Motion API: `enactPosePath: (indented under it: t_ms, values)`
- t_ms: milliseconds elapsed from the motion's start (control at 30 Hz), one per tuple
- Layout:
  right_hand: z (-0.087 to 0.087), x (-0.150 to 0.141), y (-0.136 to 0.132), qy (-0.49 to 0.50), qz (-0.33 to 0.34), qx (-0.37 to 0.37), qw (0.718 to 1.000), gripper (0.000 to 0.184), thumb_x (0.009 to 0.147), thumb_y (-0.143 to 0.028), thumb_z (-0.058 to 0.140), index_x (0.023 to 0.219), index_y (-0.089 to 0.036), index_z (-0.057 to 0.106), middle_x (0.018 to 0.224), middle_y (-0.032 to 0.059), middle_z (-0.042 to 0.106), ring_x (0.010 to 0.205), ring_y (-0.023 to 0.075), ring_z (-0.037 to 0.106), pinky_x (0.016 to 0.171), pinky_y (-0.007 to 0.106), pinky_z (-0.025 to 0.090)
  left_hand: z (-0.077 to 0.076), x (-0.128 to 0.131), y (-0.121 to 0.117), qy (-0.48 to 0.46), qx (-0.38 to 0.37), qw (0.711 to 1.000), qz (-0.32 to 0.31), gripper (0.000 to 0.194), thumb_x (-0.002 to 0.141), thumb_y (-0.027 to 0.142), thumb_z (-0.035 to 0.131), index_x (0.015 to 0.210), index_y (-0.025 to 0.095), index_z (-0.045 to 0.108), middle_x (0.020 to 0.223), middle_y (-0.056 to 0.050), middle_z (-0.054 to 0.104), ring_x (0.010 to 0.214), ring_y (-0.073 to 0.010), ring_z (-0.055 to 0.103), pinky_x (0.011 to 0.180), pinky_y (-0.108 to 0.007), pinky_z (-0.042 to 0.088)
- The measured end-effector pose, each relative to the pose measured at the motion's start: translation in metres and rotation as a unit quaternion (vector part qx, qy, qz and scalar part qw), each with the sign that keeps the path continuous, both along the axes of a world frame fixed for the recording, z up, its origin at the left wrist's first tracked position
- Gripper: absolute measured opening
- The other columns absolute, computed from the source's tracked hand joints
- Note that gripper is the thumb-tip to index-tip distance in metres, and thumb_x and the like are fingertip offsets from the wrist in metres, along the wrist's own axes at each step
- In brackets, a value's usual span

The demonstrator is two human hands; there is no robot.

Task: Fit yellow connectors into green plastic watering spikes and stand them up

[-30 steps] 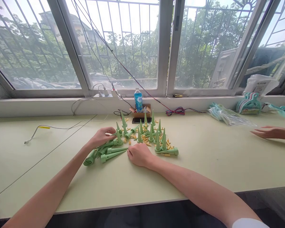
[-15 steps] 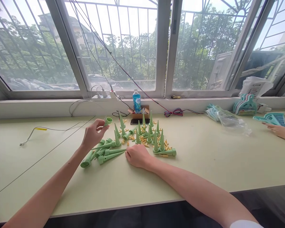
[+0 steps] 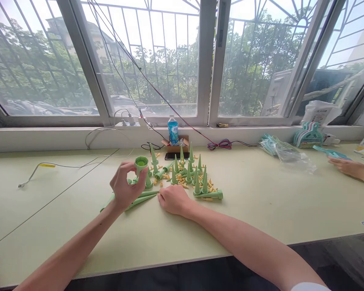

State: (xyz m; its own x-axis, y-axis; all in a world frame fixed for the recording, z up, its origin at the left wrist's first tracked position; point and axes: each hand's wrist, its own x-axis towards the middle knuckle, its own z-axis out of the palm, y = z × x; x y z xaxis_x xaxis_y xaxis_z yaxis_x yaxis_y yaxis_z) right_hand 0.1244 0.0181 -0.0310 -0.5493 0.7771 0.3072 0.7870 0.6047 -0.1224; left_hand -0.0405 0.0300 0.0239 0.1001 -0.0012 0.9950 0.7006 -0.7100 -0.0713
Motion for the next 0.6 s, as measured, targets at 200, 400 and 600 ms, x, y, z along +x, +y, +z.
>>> enactPosePath:
  t_ms: [200, 400, 600]
  values:
    - [0.001, 0.003, -0.001, 0.069, -0.012, -0.012, 0.997, 0.022, 0.091, -0.025, 0.046, 0.076, -0.017, 0.059, 0.068, 0.0033, 0.064, 0.059, 0.0135, 0.053, 0.055, 0.025, 0.024, -0.016, 0.022, -0.009, 0.050, -0.099, 0.992, -0.052, 0.021, 0.079, 0.015, 0.066, 0.076, 0.020, 0.046, 0.063, 0.004, 0.047, 0.056, -0.0091, 0.044, 0.053, -0.021, 0.038]
    - [0.001, 0.006, 0.002, 0.233, -0.006, -0.035, 0.972, 0.012, 0.091, -0.021, 0.044, 0.084, -0.018, 0.054, 0.063, -0.0014, 0.058, 0.054, 0.0111, 0.048, 0.054, 0.022, 0.029, -0.024, 0.025, -0.008, 0.006, -0.234, 0.971, -0.038, 0.029, 0.081, 0.022, 0.064, 0.066, 0.020, 0.040, 0.055, 0.007, 0.039, 0.047, -0.0061, 0.035, 0.047, -0.019, 0.034]
    - [0.006, 0.008, -0.001, 0.357, -0.028, -0.019, 0.933, 0.026, 0.098, -0.029, 0.033, 0.113, -0.016, 0.049, 0.062, -0.0032, 0.056, 0.052, 0.0129, 0.052, 0.056, 0.022, 0.037, -0.026, 0.028, -0.007, -0.022, -0.333, 0.941, -0.054, 0.033, 0.081, 0.029, 0.062, 0.064, 0.021, 0.034, 0.054, 0.007, 0.035, 0.045, -0.0067, 0.032, 0.045, -0.020, 0.031]
